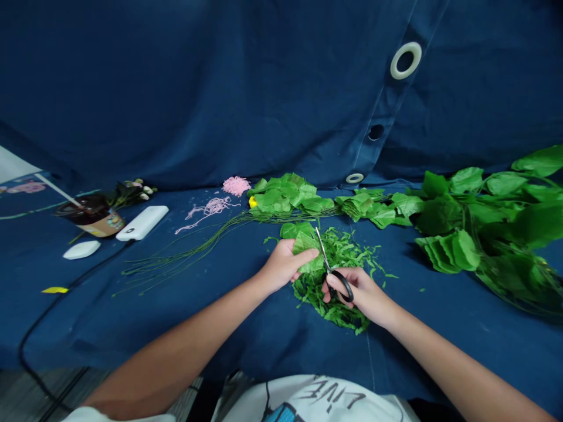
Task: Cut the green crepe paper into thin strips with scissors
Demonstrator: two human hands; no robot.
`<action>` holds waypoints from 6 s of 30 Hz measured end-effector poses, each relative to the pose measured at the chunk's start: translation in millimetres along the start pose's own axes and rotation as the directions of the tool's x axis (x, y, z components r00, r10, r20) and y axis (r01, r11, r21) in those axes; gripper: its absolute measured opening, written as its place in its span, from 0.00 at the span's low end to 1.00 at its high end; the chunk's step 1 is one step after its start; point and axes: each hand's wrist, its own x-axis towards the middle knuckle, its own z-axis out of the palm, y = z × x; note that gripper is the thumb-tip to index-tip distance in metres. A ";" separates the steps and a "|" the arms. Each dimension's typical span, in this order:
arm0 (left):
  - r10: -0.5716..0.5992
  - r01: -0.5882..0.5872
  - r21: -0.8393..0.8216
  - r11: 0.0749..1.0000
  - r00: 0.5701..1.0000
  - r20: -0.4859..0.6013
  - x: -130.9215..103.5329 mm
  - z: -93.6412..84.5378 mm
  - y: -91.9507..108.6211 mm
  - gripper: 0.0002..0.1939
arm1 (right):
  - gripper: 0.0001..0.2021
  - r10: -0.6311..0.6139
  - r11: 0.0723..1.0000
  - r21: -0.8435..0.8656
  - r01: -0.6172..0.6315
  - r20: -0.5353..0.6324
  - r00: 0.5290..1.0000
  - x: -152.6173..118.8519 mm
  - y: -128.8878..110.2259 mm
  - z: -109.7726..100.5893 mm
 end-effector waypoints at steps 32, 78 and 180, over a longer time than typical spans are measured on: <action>0.040 -0.039 0.025 0.999 0.999 -0.037 -3.7 4.8 7.5 0.18 | 0.22 0.004 0.999 -0.049 -0.006 -0.032 0.999 -0.9 -1.5 3.0; -0.048 0.050 -0.056 0.997 0.998 0.036 1.5 2.8 0.1 0.15 | 0.19 0.014 1.000 0.028 -0.012 -0.090 0.996 2.0 1.8 -0.3; 0.086 -0.086 -0.018 0.996 0.996 -0.011 3.2 -1.8 1.1 0.19 | 0.22 -0.022 1.000 0.005 0.022 0.065 0.998 -1.1 -2.9 -2.7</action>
